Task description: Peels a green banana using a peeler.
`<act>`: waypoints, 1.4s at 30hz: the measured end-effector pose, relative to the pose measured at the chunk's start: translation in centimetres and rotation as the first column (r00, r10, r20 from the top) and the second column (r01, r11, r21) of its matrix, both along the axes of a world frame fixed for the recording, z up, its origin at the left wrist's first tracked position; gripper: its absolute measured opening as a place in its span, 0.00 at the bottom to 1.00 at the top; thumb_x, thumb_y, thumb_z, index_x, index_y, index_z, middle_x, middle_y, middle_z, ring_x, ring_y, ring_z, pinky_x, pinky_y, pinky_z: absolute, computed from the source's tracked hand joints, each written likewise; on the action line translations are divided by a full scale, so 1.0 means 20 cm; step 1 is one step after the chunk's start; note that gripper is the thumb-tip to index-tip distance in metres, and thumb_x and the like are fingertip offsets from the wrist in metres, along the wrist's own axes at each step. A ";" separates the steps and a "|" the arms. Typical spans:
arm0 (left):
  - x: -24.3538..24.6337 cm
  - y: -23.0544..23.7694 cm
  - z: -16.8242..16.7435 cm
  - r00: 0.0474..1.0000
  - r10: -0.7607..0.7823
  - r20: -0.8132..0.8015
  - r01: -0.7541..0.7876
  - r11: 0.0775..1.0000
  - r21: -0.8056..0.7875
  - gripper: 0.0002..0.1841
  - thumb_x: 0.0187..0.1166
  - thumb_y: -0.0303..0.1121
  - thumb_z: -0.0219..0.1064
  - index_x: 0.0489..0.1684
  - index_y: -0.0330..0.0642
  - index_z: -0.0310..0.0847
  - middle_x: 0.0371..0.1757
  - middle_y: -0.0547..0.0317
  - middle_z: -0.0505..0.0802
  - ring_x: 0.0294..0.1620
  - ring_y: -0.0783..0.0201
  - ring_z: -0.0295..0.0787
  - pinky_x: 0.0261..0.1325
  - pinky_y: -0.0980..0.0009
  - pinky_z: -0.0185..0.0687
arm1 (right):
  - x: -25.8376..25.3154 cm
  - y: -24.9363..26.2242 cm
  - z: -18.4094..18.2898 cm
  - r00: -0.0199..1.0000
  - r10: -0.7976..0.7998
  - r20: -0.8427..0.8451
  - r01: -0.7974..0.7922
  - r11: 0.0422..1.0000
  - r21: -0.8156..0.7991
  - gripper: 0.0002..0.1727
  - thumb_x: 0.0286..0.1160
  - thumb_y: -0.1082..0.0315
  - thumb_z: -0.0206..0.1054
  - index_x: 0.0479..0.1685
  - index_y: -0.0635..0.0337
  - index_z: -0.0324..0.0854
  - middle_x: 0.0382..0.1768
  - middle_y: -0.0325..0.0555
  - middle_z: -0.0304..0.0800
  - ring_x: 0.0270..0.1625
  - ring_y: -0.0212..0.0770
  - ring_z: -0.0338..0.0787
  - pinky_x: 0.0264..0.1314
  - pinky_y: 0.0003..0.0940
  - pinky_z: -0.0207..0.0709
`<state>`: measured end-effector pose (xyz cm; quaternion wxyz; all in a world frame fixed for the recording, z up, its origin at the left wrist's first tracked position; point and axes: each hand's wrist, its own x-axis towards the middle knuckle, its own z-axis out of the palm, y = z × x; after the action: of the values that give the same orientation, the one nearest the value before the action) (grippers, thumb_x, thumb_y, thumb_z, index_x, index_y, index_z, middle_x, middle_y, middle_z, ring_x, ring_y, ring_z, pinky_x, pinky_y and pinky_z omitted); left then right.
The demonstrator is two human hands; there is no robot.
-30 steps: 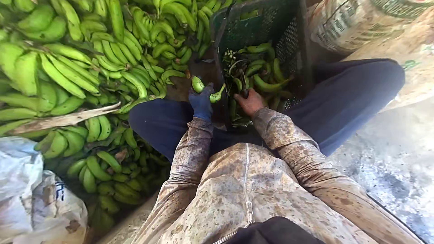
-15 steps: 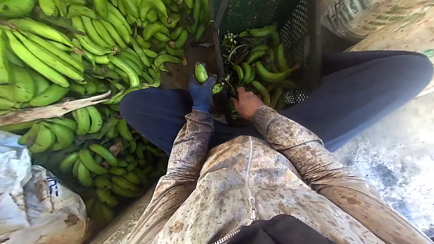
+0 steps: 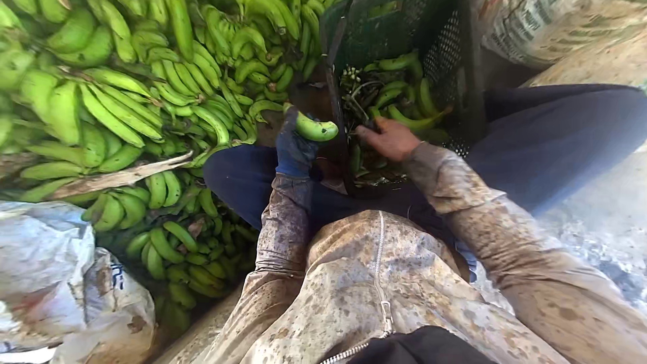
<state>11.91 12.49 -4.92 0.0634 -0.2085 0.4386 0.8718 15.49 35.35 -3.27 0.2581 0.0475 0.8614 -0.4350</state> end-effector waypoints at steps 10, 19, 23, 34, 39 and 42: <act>-0.06 0.15 0.10 0.919 -0.383 0.092 0.370 0.920 0.125 0.27 0.92 0.54 0.42 0.54 0.41 0.80 0.32 0.51 0.88 0.25 0.59 0.86 0.24 0.62 0.87 | 0.11 0.18 -0.04 0.958 0.060 -0.279 -0.096 0.989 -0.116 0.30 0.86 0.44 0.60 0.71 0.61 0.76 0.50 0.57 0.92 0.51 0.54 0.93 0.59 0.59 0.84; 0.13 0.47 0.17 0.864 -0.492 0.106 0.503 0.841 -0.199 0.18 0.93 0.43 0.50 0.67 0.42 0.77 0.43 0.54 0.90 0.35 0.63 0.89 0.37 0.65 0.90 | -0.08 0.27 -0.05 0.975 -0.142 -0.170 0.163 0.980 0.113 0.29 0.93 0.45 0.51 0.70 0.64 0.74 0.56 0.66 0.89 0.61 0.67 0.90 0.63 0.70 0.80; 0.06 0.40 0.19 0.893 -0.437 0.104 0.445 0.892 -0.074 0.20 0.93 0.49 0.45 0.61 0.46 0.76 0.33 0.53 0.88 0.24 0.59 0.86 0.23 0.62 0.87 | -0.04 0.38 -0.01 0.939 -0.188 -0.287 0.199 0.980 0.011 0.29 0.92 0.44 0.52 0.67 0.63 0.75 0.52 0.61 0.89 0.56 0.57 0.91 0.63 0.58 0.81; 0.11 0.46 0.19 0.863 -0.487 0.135 0.505 0.828 -0.244 0.19 0.94 0.45 0.49 0.65 0.43 0.77 0.38 0.53 0.89 0.29 0.61 0.88 0.30 0.64 0.90 | -0.10 0.31 -0.05 0.967 -0.207 -0.147 0.224 0.968 0.114 0.30 0.91 0.45 0.54 0.71 0.64 0.72 0.60 0.66 0.87 0.63 0.67 0.89 0.65 0.69 0.79; -0.02 0.31 0.13 0.922 -0.372 0.112 0.386 0.906 -0.171 0.18 0.94 0.43 0.48 0.60 0.41 0.78 0.38 0.53 0.90 0.33 0.61 0.90 0.34 0.63 0.90 | 0.02 0.27 0.00 0.906 -0.066 -0.419 0.044 0.997 -0.062 0.26 0.89 0.48 0.58 0.63 0.66 0.77 0.48 0.59 0.90 0.52 0.54 0.93 0.61 0.56 0.84; -0.11 0.28 0.11 0.923 -0.345 0.169 0.373 0.911 -0.179 0.17 0.93 0.41 0.48 0.55 0.40 0.79 0.38 0.54 0.91 0.36 0.63 0.91 0.39 0.64 0.91 | 0.12 0.11 -0.01 0.868 0.120 -0.481 -0.165 0.985 -0.052 0.25 0.86 0.48 0.64 0.61 0.64 0.81 0.56 0.59 0.89 0.56 0.57 0.92 0.61 0.60 0.84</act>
<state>9.80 18.10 -2.75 0.2297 -0.1875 0.5529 0.7787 17.89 37.55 -3.44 0.0718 -0.1362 0.8787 -0.4519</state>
